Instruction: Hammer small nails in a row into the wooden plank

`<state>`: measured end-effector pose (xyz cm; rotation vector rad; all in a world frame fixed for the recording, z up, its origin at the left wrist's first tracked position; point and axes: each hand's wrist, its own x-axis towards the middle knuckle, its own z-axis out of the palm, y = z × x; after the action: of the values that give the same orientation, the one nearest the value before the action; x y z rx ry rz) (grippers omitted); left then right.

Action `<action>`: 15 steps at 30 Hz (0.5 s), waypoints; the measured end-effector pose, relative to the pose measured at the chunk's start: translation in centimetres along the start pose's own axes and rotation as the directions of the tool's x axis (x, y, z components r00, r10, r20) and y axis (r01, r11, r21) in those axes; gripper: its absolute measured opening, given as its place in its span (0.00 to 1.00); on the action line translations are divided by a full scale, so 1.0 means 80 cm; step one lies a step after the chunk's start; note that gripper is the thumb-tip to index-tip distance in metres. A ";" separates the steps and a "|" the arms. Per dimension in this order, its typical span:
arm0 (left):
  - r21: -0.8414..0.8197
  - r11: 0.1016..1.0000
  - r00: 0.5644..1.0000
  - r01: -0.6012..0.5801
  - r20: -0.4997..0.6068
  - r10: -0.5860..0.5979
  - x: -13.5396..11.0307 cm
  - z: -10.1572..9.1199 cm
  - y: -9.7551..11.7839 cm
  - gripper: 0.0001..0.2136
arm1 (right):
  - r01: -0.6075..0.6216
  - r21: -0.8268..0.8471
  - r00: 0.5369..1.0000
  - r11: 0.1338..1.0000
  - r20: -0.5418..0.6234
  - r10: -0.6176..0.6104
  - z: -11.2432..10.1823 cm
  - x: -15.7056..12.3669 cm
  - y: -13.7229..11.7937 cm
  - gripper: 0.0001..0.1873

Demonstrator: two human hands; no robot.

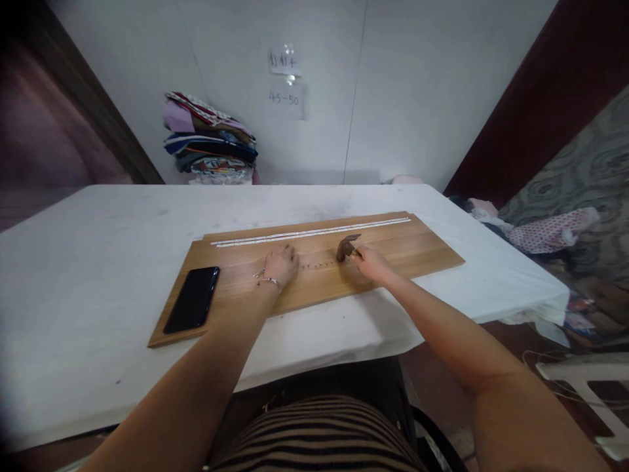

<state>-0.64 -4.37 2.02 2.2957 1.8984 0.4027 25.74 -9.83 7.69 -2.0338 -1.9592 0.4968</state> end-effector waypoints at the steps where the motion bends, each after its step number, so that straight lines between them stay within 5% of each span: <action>1: -0.001 1.000 1.000 0.001 0.001 -0.001 0.000 0.000 0.000 0.13 | -0.004 0.001 1.000 1.000 0.007 0.004 0.000 0.000 0.000 0.11; 15: 0.005 1.000 1.000 0.000 0.000 0.000 0.002 0.003 -0.002 0.13 | -0.018 -0.007 1.000 1.000 0.020 0.018 -0.002 -0.002 -0.005 0.11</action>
<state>-0.74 -4.20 1.78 2.2988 1.9023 0.3980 25.42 -9.95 8.03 -2.0600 -1.9577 0.5173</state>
